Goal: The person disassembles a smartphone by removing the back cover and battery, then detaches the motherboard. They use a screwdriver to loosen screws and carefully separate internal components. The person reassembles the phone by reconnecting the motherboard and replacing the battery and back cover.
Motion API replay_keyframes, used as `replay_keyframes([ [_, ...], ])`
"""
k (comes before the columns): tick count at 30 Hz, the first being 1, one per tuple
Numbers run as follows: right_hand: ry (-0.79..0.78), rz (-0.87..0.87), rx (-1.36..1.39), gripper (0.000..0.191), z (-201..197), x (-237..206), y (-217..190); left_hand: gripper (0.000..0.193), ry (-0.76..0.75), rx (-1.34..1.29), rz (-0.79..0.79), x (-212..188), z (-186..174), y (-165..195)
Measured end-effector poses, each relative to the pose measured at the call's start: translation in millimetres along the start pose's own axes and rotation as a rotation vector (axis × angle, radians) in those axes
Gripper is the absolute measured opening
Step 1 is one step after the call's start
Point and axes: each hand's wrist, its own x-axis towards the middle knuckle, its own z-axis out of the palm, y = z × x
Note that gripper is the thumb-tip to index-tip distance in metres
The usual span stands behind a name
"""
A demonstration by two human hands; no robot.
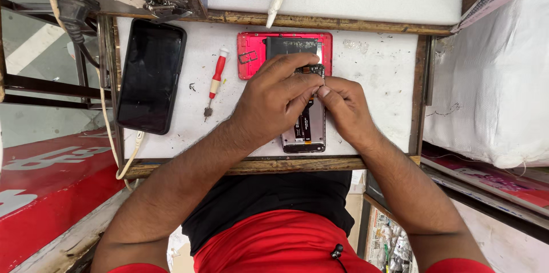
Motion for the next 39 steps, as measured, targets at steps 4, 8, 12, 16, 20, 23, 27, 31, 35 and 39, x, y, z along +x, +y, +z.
replay_keyframes([
  [4,0.017,-0.017,-0.076,0.030,1.0,0.4,0.2,0.019,0.019,0.007,0.010,0.6,0.5,-1.1],
  [8,0.058,-0.039,-0.195,0.029,3.0,0.0,-0.6,0.025,0.032,-0.052,-0.010,0.5,-2.0,-2.0],
  [12,0.072,-0.111,-0.281,0.031,4.4,0.1,-3.8,0.030,0.038,-0.074,-0.082,1.9,-6.4,0.1],
  [16,0.087,-0.171,-0.313,0.029,6.7,-0.4,-9.5,0.033,-0.102,-0.157,-0.262,4.9,-12.7,2.6],
  [20,0.088,-0.186,-0.344,0.028,8.7,1.6,-12.9,0.035,-0.103,-0.177,-0.285,9.1,-14.3,3.6],
  [23,0.092,-0.206,-0.321,0.025,10.1,2.4,-13.3,0.035,-0.126,-0.209,-0.340,10.8,-14.2,2.5],
  [27,0.090,-0.232,-0.345,0.028,11.0,2.3,-13.2,0.034,-0.133,-0.275,-0.373,10.7,-14.3,-0.3],
  [31,0.086,-0.233,-0.356,0.029,14.2,1.0,-13.7,0.031,-0.156,-0.354,-0.423,8.3,-16.2,-3.7],
  [35,0.087,-0.262,-0.345,0.028,16.3,0.9,-13.0,0.032,-0.155,-0.357,-0.432,6.5,-15.8,-6.1],
  [39,0.101,-0.289,-0.389,0.028,16.8,1.2,-11.7,0.033,-0.152,-0.345,-0.446,5.5,-14.0,-7.6],
])
